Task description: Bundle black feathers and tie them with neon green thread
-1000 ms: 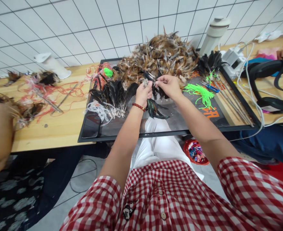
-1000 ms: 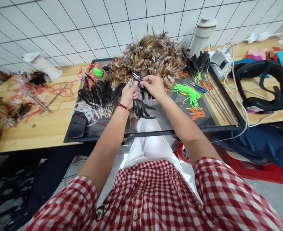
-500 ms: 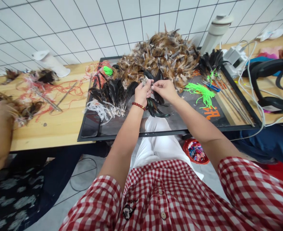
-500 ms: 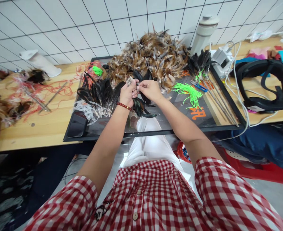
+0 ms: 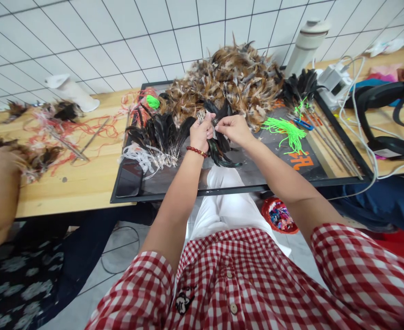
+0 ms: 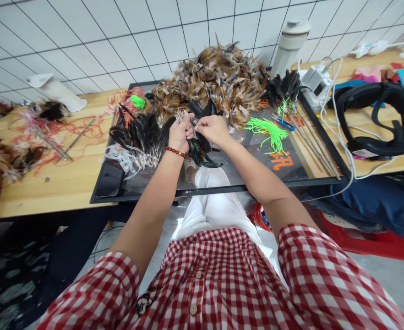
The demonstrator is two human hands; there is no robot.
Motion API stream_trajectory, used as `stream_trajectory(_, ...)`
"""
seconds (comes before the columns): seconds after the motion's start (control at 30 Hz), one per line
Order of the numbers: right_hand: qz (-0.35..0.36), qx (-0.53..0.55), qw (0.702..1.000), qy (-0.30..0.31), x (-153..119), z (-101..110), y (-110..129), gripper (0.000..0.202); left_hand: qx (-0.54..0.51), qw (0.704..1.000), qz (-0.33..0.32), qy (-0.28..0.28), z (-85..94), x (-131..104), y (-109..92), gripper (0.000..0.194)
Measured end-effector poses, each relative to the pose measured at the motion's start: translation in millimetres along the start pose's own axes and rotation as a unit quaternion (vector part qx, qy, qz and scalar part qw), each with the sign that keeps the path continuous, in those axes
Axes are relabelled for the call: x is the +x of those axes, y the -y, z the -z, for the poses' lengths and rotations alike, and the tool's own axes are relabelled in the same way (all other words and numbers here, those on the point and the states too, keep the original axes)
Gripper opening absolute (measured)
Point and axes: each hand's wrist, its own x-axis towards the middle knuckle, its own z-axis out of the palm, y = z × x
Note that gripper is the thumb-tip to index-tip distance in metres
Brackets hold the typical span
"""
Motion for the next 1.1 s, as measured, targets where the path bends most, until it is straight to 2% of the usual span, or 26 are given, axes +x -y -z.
stream_trajectory(0.3, 0.012, -0.018, 1.000, 0.006, 0, 1, 1, 0.019, -0.001, 1.000, -0.005, 0.000, 0.4, 3, 3, 0.036)
stream_trajectory(0.43, 0.037, -0.044, 0.998, -0.022, 3, -1, -7, 0.029, -0.007, 1.000, -0.002, 0.002, 1.7, 5, 4, 0.039)
stream_trajectory(0.5, 0.074, -0.083, 0.993, -0.039, 3, -4, -12, 0.033, -0.003, 1.000, 0.004, 0.010, 2.6, 5, 5, 0.040)
stream_trajectory(0.6, 0.102, -0.167, 0.981, -0.018, 1, -8, -19, 0.037, 0.000, 1.000, 0.010, 0.023, 3.1, 6, 7, 0.041)
stream_trajectory(0.7, 0.075, -0.240, 0.968, -0.021, 0, -5, -23, 0.037, -0.023, 0.999, -0.012, 0.019, 2.2, 5, 7, 0.040)
stream_trajectory(0.8, 0.047, -0.283, 0.955, -0.077, 2, 3, -24, 0.038, -0.042, 0.999, -0.014, 0.012, 0.7, 4, 5, 0.040)
stream_trajectory(0.93, 0.059, -0.224, 0.969, -0.088, 3, 5, -17, 0.036, -0.042, 0.999, 0.015, 0.006, -1.5, 0, 3, 0.041)
stream_trajectory(1.1, 0.087, -0.133, 0.984, -0.082, -5, -7, 0, 0.030, -0.013, 1.000, 0.006, 0.013, -3.7, -2, 2, 0.033)
